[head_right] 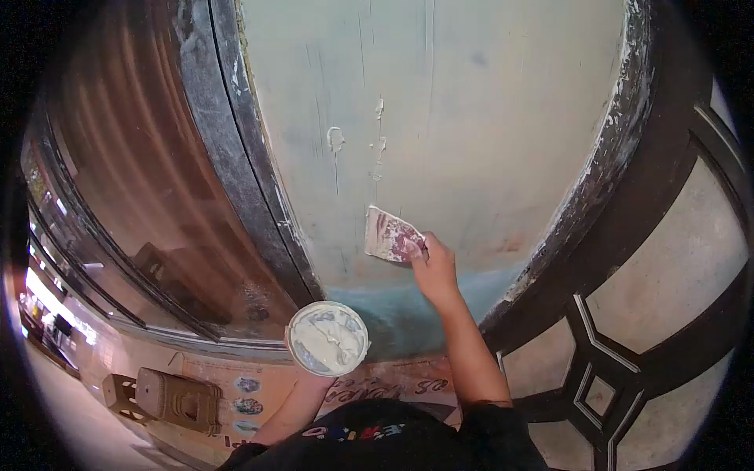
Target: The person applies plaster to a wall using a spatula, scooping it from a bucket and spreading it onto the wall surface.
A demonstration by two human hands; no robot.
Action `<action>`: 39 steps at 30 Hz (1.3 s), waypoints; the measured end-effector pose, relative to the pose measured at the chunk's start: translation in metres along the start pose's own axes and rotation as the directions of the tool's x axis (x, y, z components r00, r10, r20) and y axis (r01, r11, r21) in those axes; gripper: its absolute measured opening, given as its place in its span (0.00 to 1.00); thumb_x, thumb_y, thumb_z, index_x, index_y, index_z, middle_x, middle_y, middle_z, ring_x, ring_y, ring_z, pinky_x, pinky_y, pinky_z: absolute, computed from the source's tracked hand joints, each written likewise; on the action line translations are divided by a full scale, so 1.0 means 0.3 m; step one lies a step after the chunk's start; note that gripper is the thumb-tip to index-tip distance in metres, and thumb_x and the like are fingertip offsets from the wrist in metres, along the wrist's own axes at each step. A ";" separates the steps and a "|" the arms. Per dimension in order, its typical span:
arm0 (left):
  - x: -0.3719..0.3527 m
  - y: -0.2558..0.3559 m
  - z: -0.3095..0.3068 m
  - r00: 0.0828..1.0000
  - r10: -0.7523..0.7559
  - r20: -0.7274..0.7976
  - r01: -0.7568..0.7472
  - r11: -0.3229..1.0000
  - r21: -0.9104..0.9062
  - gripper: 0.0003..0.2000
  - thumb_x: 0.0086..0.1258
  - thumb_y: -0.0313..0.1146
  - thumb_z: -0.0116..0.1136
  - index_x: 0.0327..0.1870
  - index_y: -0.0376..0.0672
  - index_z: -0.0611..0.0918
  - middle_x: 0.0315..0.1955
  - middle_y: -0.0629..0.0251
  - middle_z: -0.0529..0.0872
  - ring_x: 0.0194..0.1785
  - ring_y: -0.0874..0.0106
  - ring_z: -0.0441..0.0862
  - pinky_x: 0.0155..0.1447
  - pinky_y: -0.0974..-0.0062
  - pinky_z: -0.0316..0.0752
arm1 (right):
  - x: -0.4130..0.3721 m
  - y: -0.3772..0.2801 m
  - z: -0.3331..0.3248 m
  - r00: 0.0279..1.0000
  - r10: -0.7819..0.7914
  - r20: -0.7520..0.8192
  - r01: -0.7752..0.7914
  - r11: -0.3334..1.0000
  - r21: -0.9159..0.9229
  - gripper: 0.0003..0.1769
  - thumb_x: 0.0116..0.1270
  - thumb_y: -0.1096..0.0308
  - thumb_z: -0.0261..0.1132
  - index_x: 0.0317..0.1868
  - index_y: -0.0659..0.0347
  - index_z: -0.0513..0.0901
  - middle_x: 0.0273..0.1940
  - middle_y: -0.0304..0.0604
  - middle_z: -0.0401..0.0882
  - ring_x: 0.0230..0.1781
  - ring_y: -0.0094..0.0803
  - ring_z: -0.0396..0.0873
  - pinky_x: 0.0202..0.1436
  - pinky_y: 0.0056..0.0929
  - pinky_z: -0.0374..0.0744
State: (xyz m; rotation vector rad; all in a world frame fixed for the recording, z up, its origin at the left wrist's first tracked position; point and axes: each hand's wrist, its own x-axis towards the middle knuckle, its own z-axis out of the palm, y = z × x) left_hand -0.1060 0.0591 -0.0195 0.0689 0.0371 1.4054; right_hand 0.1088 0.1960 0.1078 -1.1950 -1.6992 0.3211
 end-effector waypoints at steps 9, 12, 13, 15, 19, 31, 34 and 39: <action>-0.014 -0.024 -0.005 0.997 0.032 -0.068 -0.032 0.999 -0.001 0.39 0.64 0.70 0.42 0.68 0.49 0.71 0.66 0.57 0.72 0.67 0.50 0.70 0.69 0.43 0.64 | -0.034 -0.010 -0.059 0.998 0.062 0.026 -0.064 0.997 0.053 0.13 0.70 0.64 0.63 0.36 0.68 0.75 0.25 0.52 0.75 0.23 0.41 0.70 0.32 0.36 0.72; -0.012 -0.044 0.009 0.994 0.029 -0.106 -0.030 0.999 -0.013 0.40 0.64 0.70 0.42 0.69 0.49 0.71 0.67 0.57 0.72 0.68 0.50 0.70 0.70 0.43 0.64 | 0.004 -0.015 0.012 0.996 -0.034 0.086 0.038 0.998 -0.044 0.13 0.69 0.64 0.64 0.36 0.68 0.75 0.28 0.56 0.76 0.26 0.48 0.74 0.34 0.40 0.73; -0.014 -0.051 0.011 0.995 0.025 -0.097 -0.026 1.000 -0.014 0.40 0.64 0.70 0.42 0.69 0.49 0.71 0.67 0.57 0.72 0.68 0.50 0.69 0.70 0.42 0.64 | -0.005 -0.004 0.009 0.996 -0.028 0.083 0.032 0.998 -0.046 0.13 0.69 0.64 0.64 0.36 0.68 0.75 0.28 0.56 0.76 0.26 0.48 0.74 0.34 0.40 0.73; -0.004 -0.051 0.002 0.999 0.019 -0.049 -0.019 1.000 -0.009 0.40 0.64 0.70 0.42 0.69 0.49 0.70 0.67 0.57 0.72 0.68 0.50 0.69 0.70 0.43 0.63 | 0.001 -0.004 0.005 0.997 -0.079 0.023 0.080 0.997 -0.025 0.14 0.69 0.64 0.64 0.33 0.67 0.74 0.23 0.51 0.71 0.22 0.40 0.67 0.30 0.35 0.70; -0.011 -0.059 -0.019 0.998 0.021 -0.065 -0.020 1.000 0.009 0.39 0.64 0.70 0.42 0.68 0.49 0.71 0.67 0.57 0.72 0.68 0.50 0.69 0.70 0.43 0.64 | -0.018 -0.020 -0.009 0.988 -0.048 0.147 0.051 0.999 -0.018 0.15 0.68 0.64 0.64 0.32 0.67 0.72 0.26 0.56 0.74 0.27 0.54 0.73 0.33 0.44 0.72; 0.000 -0.085 -0.048 0.997 0.058 -0.040 -0.059 0.998 -0.026 0.38 0.66 0.69 0.41 0.69 0.49 0.70 0.66 0.57 0.72 0.68 0.51 0.69 0.70 0.44 0.63 | -0.036 0.147 -0.072 0.999 0.007 -0.034 -0.010 0.996 -0.092 0.15 0.68 0.63 0.65 0.31 0.67 0.72 0.26 0.57 0.73 0.27 0.55 0.70 0.32 0.40 0.71; 0.000 -0.108 -0.026 0.998 0.043 -0.054 -0.044 0.999 -0.017 0.38 0.65 0.69 0.43 0.68 0.50 0.71 0.66 0.57 0.72 0.68 0.50 0.69 0.70 0.43 0.63 | -0.043 0.124 -0.097 0.999 -0.040 0.021 0.041 0.998 -0.047 0.16 0.68 0.63 0.65 0.31 0.66 0.71 0.26 0.56 0.72 0.26 0.53 0.69 0.32 0.39 0.71; 0.014 -0.133 -0.006 0.999 0.038 -0.010 -0.038 0.999 0.012 0.39 0.64 0.70 0.43 0.68 0.50 0.70 0.67 0.57 0.72 0.68 0.50 0.69 0.70 0.42 0.64 | -0.050 0.216 -0.134 0.999 0.013 -0.031 -0.014 0.999 -0.030 0.16 0.69 0.63 0.64 0.32 0.66 0.72 0.24 0.50 0.71 0.25 0.38 0.70 0.32 0.35 0.71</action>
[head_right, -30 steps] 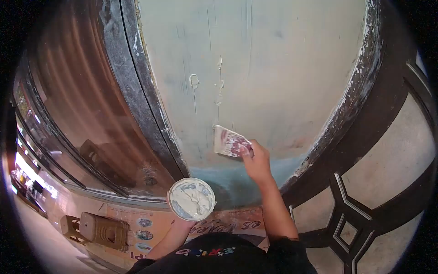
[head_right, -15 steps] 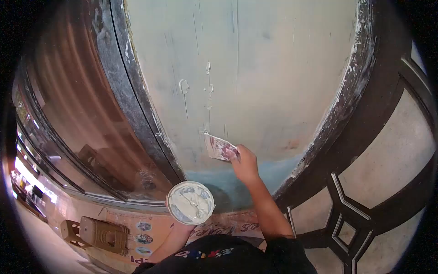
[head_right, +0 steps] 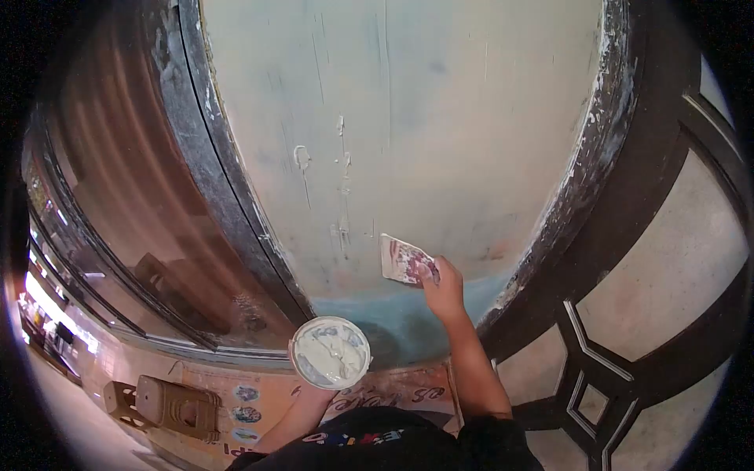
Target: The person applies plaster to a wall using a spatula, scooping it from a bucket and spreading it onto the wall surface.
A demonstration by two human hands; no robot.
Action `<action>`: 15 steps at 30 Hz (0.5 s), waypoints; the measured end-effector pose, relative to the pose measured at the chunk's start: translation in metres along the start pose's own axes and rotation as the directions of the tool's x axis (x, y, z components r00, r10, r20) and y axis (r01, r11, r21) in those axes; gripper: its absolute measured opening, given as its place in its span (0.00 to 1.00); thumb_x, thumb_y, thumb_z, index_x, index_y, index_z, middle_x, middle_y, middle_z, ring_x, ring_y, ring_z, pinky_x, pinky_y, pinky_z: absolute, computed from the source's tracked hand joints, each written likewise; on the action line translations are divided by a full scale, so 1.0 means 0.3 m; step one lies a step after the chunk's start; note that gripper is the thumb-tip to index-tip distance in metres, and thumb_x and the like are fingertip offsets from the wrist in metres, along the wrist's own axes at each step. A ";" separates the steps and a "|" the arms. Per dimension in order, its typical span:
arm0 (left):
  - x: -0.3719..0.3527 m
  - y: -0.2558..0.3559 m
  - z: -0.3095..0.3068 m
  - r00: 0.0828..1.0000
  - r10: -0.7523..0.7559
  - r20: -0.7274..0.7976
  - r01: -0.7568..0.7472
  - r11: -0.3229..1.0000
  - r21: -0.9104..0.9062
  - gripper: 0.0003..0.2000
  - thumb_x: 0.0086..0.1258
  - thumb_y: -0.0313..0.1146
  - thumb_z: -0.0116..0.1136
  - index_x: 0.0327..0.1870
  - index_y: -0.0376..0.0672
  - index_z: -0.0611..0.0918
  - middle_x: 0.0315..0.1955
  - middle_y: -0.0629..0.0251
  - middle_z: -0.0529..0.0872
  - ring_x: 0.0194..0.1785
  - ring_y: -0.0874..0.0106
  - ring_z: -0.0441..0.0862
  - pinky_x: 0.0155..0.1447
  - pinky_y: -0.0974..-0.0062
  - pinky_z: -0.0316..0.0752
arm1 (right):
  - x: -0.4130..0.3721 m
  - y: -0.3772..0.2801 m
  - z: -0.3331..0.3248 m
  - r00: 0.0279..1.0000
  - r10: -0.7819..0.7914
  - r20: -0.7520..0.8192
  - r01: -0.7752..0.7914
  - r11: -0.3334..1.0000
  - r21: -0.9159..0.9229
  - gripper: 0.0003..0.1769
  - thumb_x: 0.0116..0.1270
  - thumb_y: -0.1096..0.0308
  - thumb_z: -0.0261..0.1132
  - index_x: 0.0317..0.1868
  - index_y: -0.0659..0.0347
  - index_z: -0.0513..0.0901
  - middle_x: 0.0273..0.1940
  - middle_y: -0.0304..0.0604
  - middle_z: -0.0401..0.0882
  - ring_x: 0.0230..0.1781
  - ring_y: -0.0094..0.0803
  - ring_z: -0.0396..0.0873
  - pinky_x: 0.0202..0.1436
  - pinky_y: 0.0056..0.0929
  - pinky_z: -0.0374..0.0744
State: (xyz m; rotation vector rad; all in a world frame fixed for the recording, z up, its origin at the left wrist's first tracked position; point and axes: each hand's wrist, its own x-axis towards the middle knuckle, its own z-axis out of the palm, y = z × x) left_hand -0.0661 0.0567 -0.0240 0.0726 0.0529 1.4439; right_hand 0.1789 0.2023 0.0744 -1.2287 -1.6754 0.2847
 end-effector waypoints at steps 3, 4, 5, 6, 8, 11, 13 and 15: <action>-0.009 -0.005 -0.006 1.000 0.006 0.002 -0.006 1.000 0.003 0.40 0.63 0.71 0.43 0.69 0.50 0.70 0.67 0.57 0.72 0.68 0.49 0.69 0.70 0.41 0.63 | -0.033 -0.050 -0.063 0.997 0.071 -0.026 -0.063 0.974 0.217 0.13 0.72 0.64 0.62 0.35 0.66 0.75 0.27 0.41 0.73 0.28 0.28 0.70 0.34 0.31 0.72; -0.013 -0.006 -0.007 1.000 0.002 -0.001 -0.002 1.000 -0.027 0.40 0.63 0.71 0.43 0.69 0.49 0.70 0.66 0.56 0.72 0.68 0.49 0.69 0.70 0.41 0.63 | -0.023 -0.065 -0.077 0.990 0.135 -0.045 -0.110 0.925 0.363 0.11 0.73 0.65 0.60 0.38 0.66 0.77 0.29 0.37 0.76 0.30 0.24 0.69 0.35 0.29 0.73; -0.017 -0.006 -0.005 1.000 -0.001 -0.002 0.001 0.998 -0.058 0.40 0.64 0.71 0.42 0.69 0.49 0.70 0.66 0.56 0.72 0.68 0.49 0.69 0.70 0.41 0.63 | 0.009 -0.072 -0.079 0.988 0.098 -0.117 -0.027 0.865 0.500 0.14 0.74 0.62 0.59 0.42 0.68 0.75 0.29 0.38 0.76 0.33 0.26 0.73 0.38 0.28 0.75; -0.020 -0.008 -0.001 1.000 -0.005 -0.003 0.005 0.996 -0.090 0.40 0.64 0.70 0.42 0.69 0.49 0.70 0.66 0.56 0.72 0.68 0.48 0.69 0.70 0.41 0.63 | 0.042 -0.089 -0.092 0.990 0.083 -0.118 -0.013 0.865 0.502 0.14 0.74 0.62 0.59 0.42 0.68 0.75 0.29 0.38 0.76 0.33 0.26 0.73 0.38 0.28 0.75; -0.014 -0.014 0.017 0.997 0.058 -0.053 -0.056 0.998 0.036 0.40 0.64 0.70 0.42 0.69 0.49 0.70 0.66 0.56 0.72 0.68 0.50 0.69 0.70 0.43 0.63 | 0.132 -0.171 -0.146 0.915 -0.124 -0.384 0.200 0.966 0.165 0.13 0.74 0.64 0.59 0.45 0.67 0.75 0.31 0.40 0.77 0.34 0.25 0.74 0.38 0.29 0.76; -0.001 -0.007 0.048 0.999 0.045 -0.029 -0.045 0.999 -0.013 0.39 0.64 0.70 0.42 0.67 0.49 0.72 0.66 0.56 0.73 0.67 0.50 0.69 0.70 0.44 0.63 | 0.275 -0.457 -0.270 0.898 -0.352 -0.264 0.386 0.918 0.089 0.11 0.73 0.66 0.58 0.46 0.67 0.77 0.31 0.45 0.78 0.33 0.31 0.77 0.39 0.31 0.76; -0.008 -0.001 0.083 0.999 0.036 -0.010 -0.036 0.999 -0.018 0.39 0.64 0.69 0.42 0.67 0.49 0.72 0.66 0.56 0.73 0.67 0.50 0.70 0.70 0.44 0.63 | 0.344 -0.584 -0.292 0.811 -0.519 -0.270 0.518 0.852 -0.080 0.10 0.71 0.68 0.60 0.46 0.65 0.78 0.31 0.49 0.79 0.32 0.40 0.79 0.38 0.34 0.76; 0.007 0.008 0.088 0.999 0.038 0.001 -0.038 0.999 -0.019 0.38 0.64 0.69 0.42 0.66 0.49 0.73 0.65 0.56 0.74 0.67 0.50 0.70 0.70 0.44 0.63 | 0.424 -0.701 -0.312 0.652 -0.706 -0.275 0.657 0.708 -0.261 0.09 0.68 0.68 0.62 0.46 0.61 0.80 0.31 0.49 0.80 0.31 0.45 0.79 0.36 0.37 0.77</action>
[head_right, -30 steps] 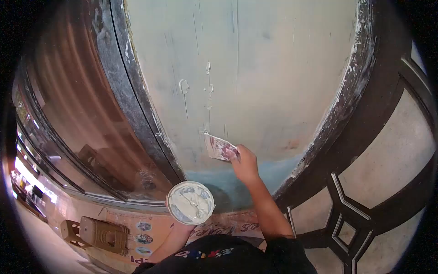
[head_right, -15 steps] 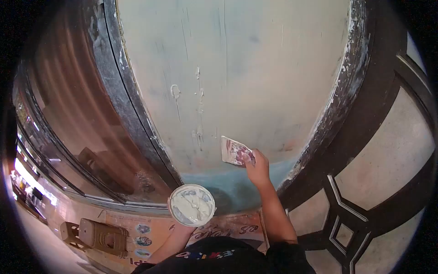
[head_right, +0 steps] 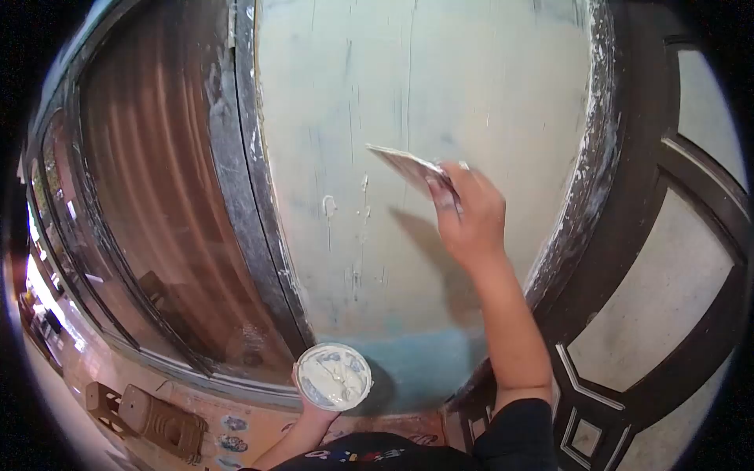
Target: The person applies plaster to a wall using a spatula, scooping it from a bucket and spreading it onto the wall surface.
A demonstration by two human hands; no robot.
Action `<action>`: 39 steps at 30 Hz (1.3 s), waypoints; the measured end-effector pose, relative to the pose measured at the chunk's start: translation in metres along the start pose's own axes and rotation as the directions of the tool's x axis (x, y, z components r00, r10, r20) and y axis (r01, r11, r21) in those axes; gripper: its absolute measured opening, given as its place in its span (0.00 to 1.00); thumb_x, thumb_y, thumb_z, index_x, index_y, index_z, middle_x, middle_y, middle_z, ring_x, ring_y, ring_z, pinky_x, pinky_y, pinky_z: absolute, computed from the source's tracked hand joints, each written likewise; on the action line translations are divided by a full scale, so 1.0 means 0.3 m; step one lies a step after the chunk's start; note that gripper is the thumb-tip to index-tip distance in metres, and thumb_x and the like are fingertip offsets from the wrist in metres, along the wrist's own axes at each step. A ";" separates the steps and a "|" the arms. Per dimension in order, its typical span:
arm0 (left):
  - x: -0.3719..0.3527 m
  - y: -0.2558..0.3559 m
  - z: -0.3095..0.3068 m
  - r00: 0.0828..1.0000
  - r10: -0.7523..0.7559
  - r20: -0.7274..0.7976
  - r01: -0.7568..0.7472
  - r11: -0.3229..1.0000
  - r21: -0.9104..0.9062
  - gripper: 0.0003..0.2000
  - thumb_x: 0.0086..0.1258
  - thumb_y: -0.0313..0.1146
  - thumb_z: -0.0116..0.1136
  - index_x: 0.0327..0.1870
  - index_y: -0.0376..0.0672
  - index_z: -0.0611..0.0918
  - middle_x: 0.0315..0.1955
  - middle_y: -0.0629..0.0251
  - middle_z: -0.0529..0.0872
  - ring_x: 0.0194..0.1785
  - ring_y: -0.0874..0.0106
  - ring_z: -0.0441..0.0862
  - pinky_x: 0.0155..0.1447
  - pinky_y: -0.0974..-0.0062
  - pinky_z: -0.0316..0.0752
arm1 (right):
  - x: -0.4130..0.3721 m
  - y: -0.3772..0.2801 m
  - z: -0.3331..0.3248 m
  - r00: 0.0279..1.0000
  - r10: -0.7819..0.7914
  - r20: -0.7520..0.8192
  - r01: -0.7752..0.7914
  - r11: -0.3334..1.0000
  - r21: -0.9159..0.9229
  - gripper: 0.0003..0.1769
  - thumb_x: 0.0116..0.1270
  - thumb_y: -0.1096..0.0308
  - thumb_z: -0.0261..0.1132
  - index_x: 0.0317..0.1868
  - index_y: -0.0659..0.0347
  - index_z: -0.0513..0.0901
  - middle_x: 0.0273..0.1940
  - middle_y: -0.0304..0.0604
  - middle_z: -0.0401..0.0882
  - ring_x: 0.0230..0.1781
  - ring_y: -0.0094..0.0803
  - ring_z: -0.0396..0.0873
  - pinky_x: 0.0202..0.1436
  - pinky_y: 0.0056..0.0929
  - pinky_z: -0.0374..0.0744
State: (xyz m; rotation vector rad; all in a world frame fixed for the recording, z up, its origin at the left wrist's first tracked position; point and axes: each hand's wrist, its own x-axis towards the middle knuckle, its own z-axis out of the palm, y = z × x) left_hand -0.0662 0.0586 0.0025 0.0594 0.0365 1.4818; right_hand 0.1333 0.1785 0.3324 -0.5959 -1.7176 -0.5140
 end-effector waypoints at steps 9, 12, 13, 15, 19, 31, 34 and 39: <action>0.018 0.059 -0.061 0.995 0.094 0.028 -0.094 0.995 0.019 0.40 0.60 0.72 0.43 0.67 0.52 0.73 0.66 0.58 0.74 0.67 0.50 0.70 0.69 0.42 0.64 | 0.890 -0.120 0.038 0.798 -0.576 -0.178 0.389 0.717 -0.579 0.09 0.67 0.61 0.60 0.43 0.48 0.86 0.34 0.46 0.85 0.36 0.45 0.83 0.40 0.43 0.80; 0.031 0.069 -0.076 0.988 0.157 0.004 -0.157 0.987 0.026 0.41 0.60 0.73 0.42 0.67 0.51 0.73 0.65 0.58 0.74 0.67 0.49 0.70 0.69 0.42 0.63 | 1.142 -0.157 0.072 0.763 -0.622 -0.177 0.370 0.645 -0.669 0.09 0.68 0.59 0.60 0.41 0.47 0.85 0.34 0.46 0.85 0.34 0.45 0.84 0.37 0.42 0.81; 0.036 0.070 -0.086 0.986 0.165 0.005 -0.166 0.986 0.010 0.41 0.60 0.73 0.42 0.67 0.51 0.73 0.65 0.58 0.74 0.67 0.49 0.70 0.69 0.42 0.63 | 1.192 -0.169 0.085 0.752 -0.637 -0.171 0.356 0.610 -0.708 0.08 0.68 0.58 0.60 0.41 0.47 0.85 0.33 0.46 0.86 0.33 0.45 0.85 0.35 0.42 0.81; 0.036 0.071 -0.093 0.985 0.170 -0.025 -0.171 0.985 -0.027 0.41 0.59 0.72 0.42 0.66 0.51 0.73 0.64 0.57 0.75 0.66 0.49 0.70 0.69 0.42 0.63 | 1.230 -0.185 0.109 0.828 -0.534 -0.167 0.331 0.708 -0.623 0.08 0.68 0.60 0.60 0.40 0.47 0.85 0.38 0.48 0.86 0.41 0.46 0.85 0.41 0.42 0.82; 0.030 0.072 -0.099 0.978 0.201 -0.045 -0.202 0.979 -0.003 0.40 0.60 0.72 0.43 0.65 0.51 0.74 0.63 0.57 0.76 0.65 0.48 0.72 0.69 0.41 0.63 | 1.238 -0.123 0.178 0.939 -0.345 -0.010 0.262 0.733 -0.628 0.12 0.65 0.66 0.57 0.43 0.52 0.86 0.42 0.53 0.85 0.47 0.49 0.83 0.50 0.46 0.80; -0.018 -0.065 -0.104 0.990 0.048 -0.134 -0.050 0.999 -0.013 0.39 0.63 0.71 0.41 0.66 0.50 0.73 0.63 0.57 0.75 0.66 0.51 0.71 0.69 0.43 0.64 | 0.936 -0.080 0.195 0.933 -0.328 0.147 0.357 0.799 -0.484 0.11 0.64 0.65 0.59 0.37 0.59 0.86 0.38 0.54 0.85 0.43 0.51 0.83 0.46 0.46 0.79; -0.036 -0.117 -0.147 0.993 0.046 -0.111 -0.041 0.998 0.041 0.40 0.63 0.72 0.40 0.67 0.50 0.72 0.65 0.57 0.73 0.67 0.50 0.70 0.70 0.43 0.63 | 0.821 -0.075 0.202 0.924 -0.349 0.156 0.379 0.787 -0.486 0.10 0.63 0.65 0.59 0.37 0.56 0.87 0.38 0.50 0.85 0.43 0.49 0.82 0.45 0.46 0.79; -0.126 -0.138 -0.130 0.989 -0.026 -0.148 0.041 0.994 0.104 0.41 0.63 0.72 0.38 0.68 0.50 0.71 0.67 0.56 0.72 0.69 0.49 0.68 0.71 0.42 0.60 | 0.597 -0.015 0.268 0.900 -0.394 0.184 0.430 0.741 -0.516 0.11 0.62 0.67 0.65 0.46 0.47 0.84 0.40 0.35 0.82 0.41 0.37 0.81 0.37 0.37 0.82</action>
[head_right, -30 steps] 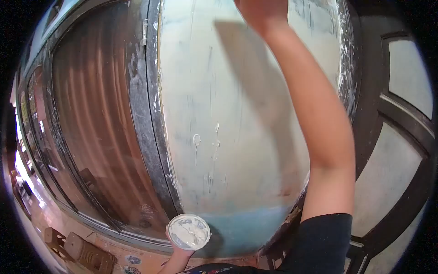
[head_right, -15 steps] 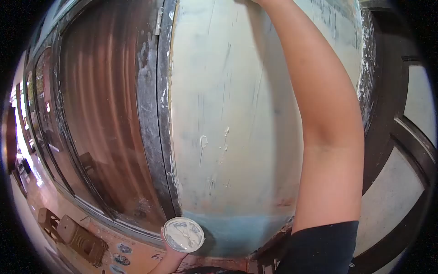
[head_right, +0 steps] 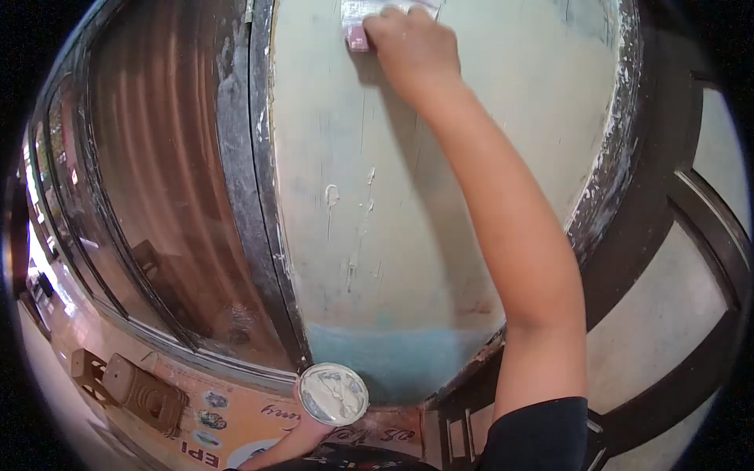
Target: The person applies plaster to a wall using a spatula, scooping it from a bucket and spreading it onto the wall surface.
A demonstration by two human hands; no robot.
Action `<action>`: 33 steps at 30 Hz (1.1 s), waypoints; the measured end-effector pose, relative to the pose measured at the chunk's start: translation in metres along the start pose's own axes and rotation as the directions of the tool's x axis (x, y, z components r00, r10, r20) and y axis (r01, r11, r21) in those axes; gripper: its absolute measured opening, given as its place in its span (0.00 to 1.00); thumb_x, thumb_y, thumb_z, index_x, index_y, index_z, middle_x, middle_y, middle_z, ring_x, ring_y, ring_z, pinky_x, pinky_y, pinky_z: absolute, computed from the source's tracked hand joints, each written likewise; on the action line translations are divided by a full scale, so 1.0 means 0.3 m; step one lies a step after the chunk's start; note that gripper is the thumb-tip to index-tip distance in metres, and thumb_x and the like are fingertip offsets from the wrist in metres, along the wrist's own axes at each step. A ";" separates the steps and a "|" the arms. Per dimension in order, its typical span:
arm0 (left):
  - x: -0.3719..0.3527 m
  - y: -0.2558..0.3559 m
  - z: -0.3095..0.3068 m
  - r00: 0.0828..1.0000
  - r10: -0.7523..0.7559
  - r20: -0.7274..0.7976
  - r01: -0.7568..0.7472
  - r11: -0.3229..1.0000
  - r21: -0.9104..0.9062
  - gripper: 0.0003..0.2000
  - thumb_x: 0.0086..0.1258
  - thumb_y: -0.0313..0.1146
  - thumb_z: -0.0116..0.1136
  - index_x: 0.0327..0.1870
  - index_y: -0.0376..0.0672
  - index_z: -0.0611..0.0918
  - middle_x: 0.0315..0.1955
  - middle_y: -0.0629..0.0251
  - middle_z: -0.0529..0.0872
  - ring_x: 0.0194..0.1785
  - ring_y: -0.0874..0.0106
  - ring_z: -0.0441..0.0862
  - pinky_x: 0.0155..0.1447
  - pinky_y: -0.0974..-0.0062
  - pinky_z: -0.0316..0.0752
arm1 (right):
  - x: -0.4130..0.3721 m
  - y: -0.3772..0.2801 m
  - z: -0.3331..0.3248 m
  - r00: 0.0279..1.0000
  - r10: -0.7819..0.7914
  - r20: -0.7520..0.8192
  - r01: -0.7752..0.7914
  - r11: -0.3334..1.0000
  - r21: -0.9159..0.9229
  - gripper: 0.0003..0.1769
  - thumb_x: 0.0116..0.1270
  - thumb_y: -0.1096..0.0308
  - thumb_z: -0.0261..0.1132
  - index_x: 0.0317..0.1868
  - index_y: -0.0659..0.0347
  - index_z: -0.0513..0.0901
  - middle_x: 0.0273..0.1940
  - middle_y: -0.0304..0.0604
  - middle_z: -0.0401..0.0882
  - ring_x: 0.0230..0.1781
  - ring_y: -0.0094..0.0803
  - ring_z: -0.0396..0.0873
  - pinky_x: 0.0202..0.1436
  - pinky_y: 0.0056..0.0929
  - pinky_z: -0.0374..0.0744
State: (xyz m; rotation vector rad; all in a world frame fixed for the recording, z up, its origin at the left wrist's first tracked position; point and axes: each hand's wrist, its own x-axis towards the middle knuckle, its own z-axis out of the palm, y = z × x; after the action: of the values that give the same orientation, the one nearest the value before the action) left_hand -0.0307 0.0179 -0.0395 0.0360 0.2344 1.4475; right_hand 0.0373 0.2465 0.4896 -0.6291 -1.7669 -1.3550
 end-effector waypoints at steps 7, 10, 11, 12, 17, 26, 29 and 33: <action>-0.084 0.121 -0.131 0.989 -0.127 0.070 0.133 0.987 -0.087 0.40 0.63 0.72 0.37 0.68 0.51 0.71 0.67 0.56 0.72 0.69 0.50 0.67 0.72 0.42 0.60 | -0.406 -0.280 -0.030 0.989 0.082 0.124 -0.097 0.988 0.120 0.05 0.54 0.71 0.63 0.33 0.51 0.81 0.36 0.33 0.80 0.37 0.35 0.79 0.33 0.33 0.82; -0.139 0.165 -0.161 0.994 -0.097 0.051 0.100 0.994 -0.050 0.40 0.64 0.71 0.36 0.69 0.51 0.71 0.67 0.57 0.72 0.69 0.51 0.68 0.72 0.44 0.60 | -0.608 -0.406 -0.029 0.981 0.130 0.145 -0.156 0.972 0.178 0.13 0.51 0.69 0.70 0.38 0.47 0.84 0.34 0.32 0.78 0.37 0.35 0.78 0.32 0.34 0.80; -0.158 0.185 -0.168 0.996 -0.085 0.037 0.088 0.994 -0.062 0.40 0.64 0.71 0.36 0.69 0.51 0.71 0.67 0.57 0.72 0.69 0.51 0.68 0.72 0.44 0.60 | -0.668 -0.449 -0.021 0.981 0.145 0.132 -0.168 0.968 0.186 0.12 0.51 0.68 0.70 0.38 0.47 0.84 0.33 0.32 0.78 0.36 0.35 0.78 0.32 0.33 0.79; -0.183 0.201 -0.177 0.997 -0.076 0.017 0.077 0.994 -0.072 0.40 0.64 0.71 0.35 0.69 0.51 0.71 0.67 0.57 0.72 0.69 0.51 0.68 0.72 0.45 0.61 | -0.739 -0.497 -0.019 0.979 0.163 0.124 -0.185 0.963 0.195 0.11 0.51 0.67 0.70 0.38 0.47 0.85 0.32 0.33 0.77 0.36 0.34 0.78 0.31 0.33 0.78; -0.231 0.225 -0.272 0.993 -0.097 0.073 0.107 0.985 -0.139 0.41 0.64 0.72 0.36 0.69 0.50 0.70 0.65 0.56 0.74 0.67 0.51 0.70 0.71 0.44 0.62 | -1.219 -0.747 -0.012 0.928 0.104 0.356 -0.199 0.950 0.241 0.12 0.53 0.64 0.66 0.39 0.43 0.86 0.33 0.31 0.79 0.37 0.33 0.77 0.43 0.41 0.76; -0.311 0.256 -0.201 0.994 -0.025 -0.106 0.026 1.000 0.016 0.39 0.68 0.71 0.30 0.65 0.48 0.73 0.62 0.55 0.77 0.65 0.51 0.72 0.70 0.44 0.64 | -1.664 -1.014 -0.091 0.798 0.125 0.589 -0.360 0.884 0.300 0.18 0.55 0.61 0.69 0.48 0.43 0.84 0.51 0.31 0.80 0.51 0.33 0.74 0.59 0.51 0.67; -0.311 0.256 -0.196 0.997 -0.006 -0.079 0.006 1.000 -0.006 0.40 0.66 0.72 0.32 0.65 0.48 0.73 0.63 0.56 0.76 0.66 0.52 0.71 0.70 0.44 0.64 | -1.595 -0.952 -0.142 0.785 0.089 0.613 -0.366 0.864 0.344 0.19 0.53 0.61 0.71 0.48 0.44 0.84 0.44 0.33 0.79 0.49 0.35 0.74 0.59 0.49 0.67; -0.251 0.236 -0.310 0.998 -0.058 0.000 0.058 0.988 -0.142 0.41 0.63 0.73 0.37 0.69 0.51 0.70 0.67 0.56 0.72 0.68 0.49 0.68 0.71 0.41 0.61 | -1.407 -0.819 -0.192 0.822 0.088 0.562 -0.358 0.848 0.391 0.17 0.53 0.64 0.71 0.45 0.46 0.84 0.40 0.36 0.79 0.46 0.37 0.76 0.54 0.46 0.71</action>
State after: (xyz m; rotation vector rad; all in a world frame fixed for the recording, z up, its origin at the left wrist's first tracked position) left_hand -0.1245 -0.0580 -0.1082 -0.0889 0.1346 1.4031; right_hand 0.0960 0.1528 0.0103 -0.9535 -2.2662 -0.5411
